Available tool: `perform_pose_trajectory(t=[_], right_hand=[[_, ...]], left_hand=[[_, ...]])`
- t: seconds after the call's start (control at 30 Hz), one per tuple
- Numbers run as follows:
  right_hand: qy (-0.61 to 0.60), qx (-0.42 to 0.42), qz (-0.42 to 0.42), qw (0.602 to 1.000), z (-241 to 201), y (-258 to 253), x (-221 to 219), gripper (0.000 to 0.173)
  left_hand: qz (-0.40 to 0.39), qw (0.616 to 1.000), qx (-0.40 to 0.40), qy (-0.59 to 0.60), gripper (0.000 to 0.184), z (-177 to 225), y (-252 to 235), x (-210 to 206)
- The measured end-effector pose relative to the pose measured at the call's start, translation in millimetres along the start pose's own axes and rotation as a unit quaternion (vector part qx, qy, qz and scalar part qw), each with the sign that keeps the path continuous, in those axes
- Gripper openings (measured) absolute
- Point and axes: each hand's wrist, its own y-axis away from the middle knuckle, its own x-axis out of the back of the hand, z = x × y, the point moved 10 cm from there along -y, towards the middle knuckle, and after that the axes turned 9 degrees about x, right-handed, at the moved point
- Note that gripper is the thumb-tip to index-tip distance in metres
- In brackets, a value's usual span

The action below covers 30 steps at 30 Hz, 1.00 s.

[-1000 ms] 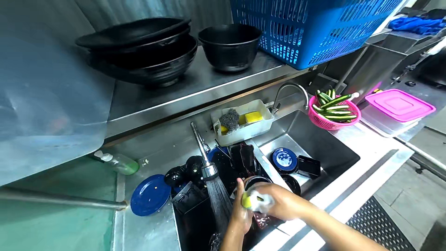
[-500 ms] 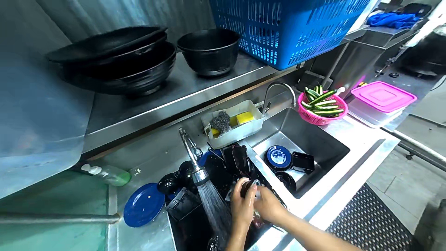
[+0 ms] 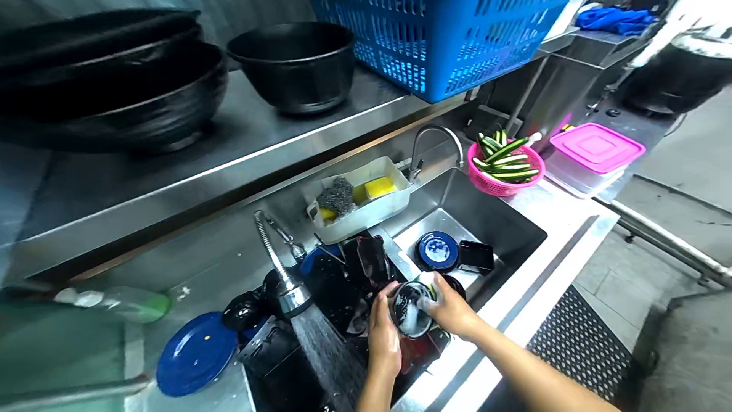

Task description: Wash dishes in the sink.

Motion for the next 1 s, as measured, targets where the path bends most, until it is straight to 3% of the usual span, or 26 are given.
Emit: perform_pose_trajectory(t=[0.1, 0.2, 0.27, 0.43, 0.57, 0.67, 0.8, 0.87, 0.93, 1.0], right_hand=[[0.158, -0.013, 0.018, 0.987, 28, -27, 42, 0.049], [0.284, -0.057, 0.082, 0.954, 88, -56, 119, 0.057], [0.352, -0.113, 0.104, 0.923, 135, -69, 161, 0.061], [0.465, -0.245, 0.018, 0.85, 241, -101, 193, 0.072], [0.47, -0.293, -0.052, 0.831, 301, -119, 185, 0.08], [0.452, -0.323, -0.089, 0.827, 321, -114, 176, 0.075], [0.438, -0.305, -0.11, 0.839, 300, -110, 186, 0.064], [0.411, -0.269, -0.095, 0.866, 275, -111, 194, 0.056], [0.375, -0.228, -0.061, 0.896, 258, -110, 205, 0.05], [0.348, -0.194, -0.023, 0.917, 235, -105, 212, 0.044]], left_hand=[[0.015, 0.986, 0.005, -0.168, 0.036, -9, -2, -1], [0.049, 0.962, 0.041, -0.264, 0.03, -30, -7, 48], [0.067, 0.935, 0.11, -0.332, 0.03, -53, -2, 96], [0.133, 0.789, 0.269, -0.537, 0.034, -97, 44, 199], [0.189, 0.664, 0.331, -0.643, 0.056, -119, 64, 227], [0.19, 0.609, 0.346, -0.688, 0.065, -144, 59, 236], [0.237, 0.599, 0.367, -0.671, 0.082, -154, 55, 250], [0.232, 0.623, 0.385, -0.64, 0.088, -160, 58, 253], [0.208, 0.689, 0.388, -0.576, 0.09, -166, 60, 250], [0.215, 0.77, 0.403, -0.446, 0.077, -169, 70, 245]])
